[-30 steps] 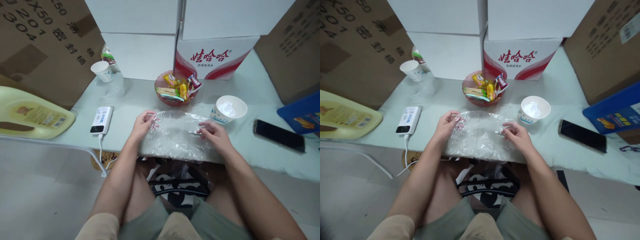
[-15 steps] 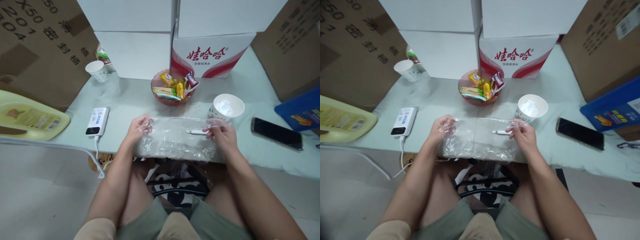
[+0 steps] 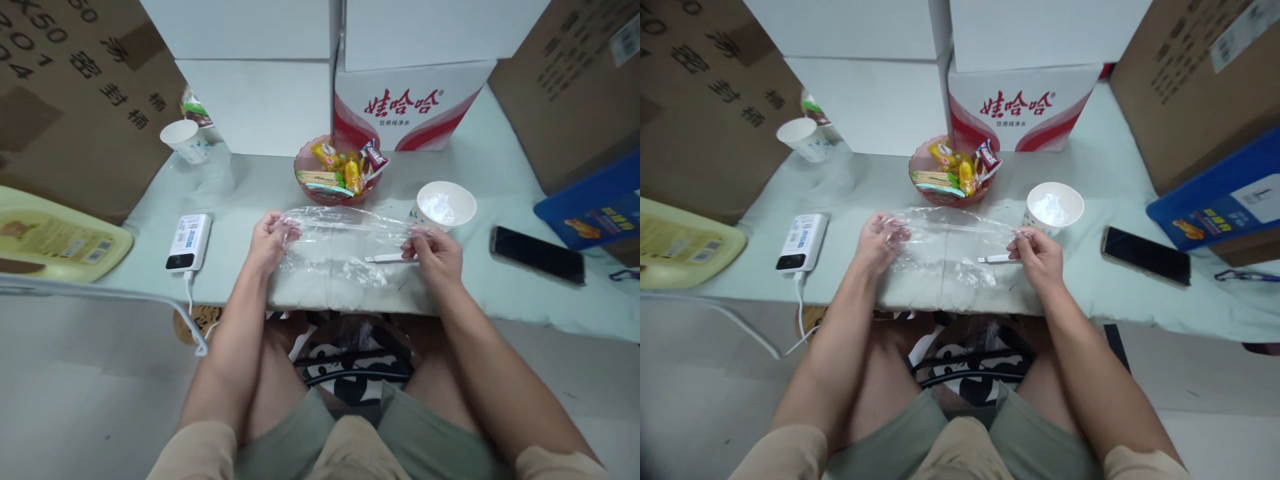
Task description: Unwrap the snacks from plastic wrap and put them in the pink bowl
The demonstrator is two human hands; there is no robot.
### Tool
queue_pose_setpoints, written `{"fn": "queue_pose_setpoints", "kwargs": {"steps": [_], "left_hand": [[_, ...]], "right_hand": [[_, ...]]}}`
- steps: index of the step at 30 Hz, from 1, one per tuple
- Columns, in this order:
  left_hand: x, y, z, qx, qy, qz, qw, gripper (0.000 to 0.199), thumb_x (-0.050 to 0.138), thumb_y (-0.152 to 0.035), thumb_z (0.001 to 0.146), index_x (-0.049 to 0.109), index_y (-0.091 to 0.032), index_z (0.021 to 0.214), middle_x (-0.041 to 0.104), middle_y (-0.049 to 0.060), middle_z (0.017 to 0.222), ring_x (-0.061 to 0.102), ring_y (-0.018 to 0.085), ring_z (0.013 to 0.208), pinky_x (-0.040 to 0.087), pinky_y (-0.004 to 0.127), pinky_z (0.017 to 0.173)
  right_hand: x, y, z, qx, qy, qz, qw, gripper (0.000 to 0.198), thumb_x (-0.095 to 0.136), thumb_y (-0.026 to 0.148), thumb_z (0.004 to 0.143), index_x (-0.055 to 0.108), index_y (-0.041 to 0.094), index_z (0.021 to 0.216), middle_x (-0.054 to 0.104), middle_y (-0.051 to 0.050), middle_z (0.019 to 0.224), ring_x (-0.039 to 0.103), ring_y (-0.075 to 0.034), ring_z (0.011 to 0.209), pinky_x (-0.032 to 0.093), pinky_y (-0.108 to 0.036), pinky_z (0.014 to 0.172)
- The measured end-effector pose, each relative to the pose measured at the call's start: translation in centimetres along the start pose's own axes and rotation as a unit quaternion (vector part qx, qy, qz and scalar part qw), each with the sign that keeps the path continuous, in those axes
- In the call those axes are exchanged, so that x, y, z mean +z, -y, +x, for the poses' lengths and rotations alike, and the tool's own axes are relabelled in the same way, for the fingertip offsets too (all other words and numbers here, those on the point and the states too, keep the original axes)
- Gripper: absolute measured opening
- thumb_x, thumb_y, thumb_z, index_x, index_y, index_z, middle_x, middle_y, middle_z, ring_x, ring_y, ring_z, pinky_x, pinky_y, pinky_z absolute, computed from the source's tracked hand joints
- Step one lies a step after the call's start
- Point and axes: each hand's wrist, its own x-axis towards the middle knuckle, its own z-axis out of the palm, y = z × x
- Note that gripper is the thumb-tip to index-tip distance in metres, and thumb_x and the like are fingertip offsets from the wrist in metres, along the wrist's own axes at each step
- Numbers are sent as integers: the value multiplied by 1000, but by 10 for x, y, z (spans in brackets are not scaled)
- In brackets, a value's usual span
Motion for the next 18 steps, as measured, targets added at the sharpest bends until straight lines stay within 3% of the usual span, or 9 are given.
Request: {"fn": "queue_pose_setpoints", "kwargs": {"steps": [3,7,10,14,18], "left_hand": [[-3,-2,2,3,-15,27,1000,42,82,-35,64,51,-23,89,71,-1,79,67,12,59,52,23,59],[-2,0,0,-3,-25,105,994,34,77,-31,63,60,-18,89,72,1,72,67,14,57,52,24,55],[2,-1,-3,-12,-13,79,997,33,77,-33,62,61,-18,86,75,3,77,70,17,61,54,26,57],[7,-2,-2,-31,-45,47,997,28,77,-31,62,59,-19,80,74,3,73,69,16,58,54,25,55],[10,1,0,-43,-64,62,995,22,73,-26,64,60,-18,79,73,2,69,69,16,57,53,25,56]], "right_hand": [[-2,-2,-1,-36,-24,-40,998,35,61,55,88,66,24,104,67,-1,72,62,-16,58,55,-32,56],[-7,-7,0,-159,-106,-183,964,33,62,35,85,62,24,116,65,-9,109,64,-24,102,57,-37,78],[-6,-12,0,-216,-61,-243,944,32,56,25,83,63,24,115,62,-10,111,61,-25,106,55,-41,84],[-2,-17,1,-198,51,-278,939,29,54,27,86,67,22,112,68,-10,101,65,-25,95,54,-40,85],[2,-11,0,-97,39,-287,952,30,53,41,92,70,21,105,71,-5,76,67,-21,71,53,-35,73]]}}
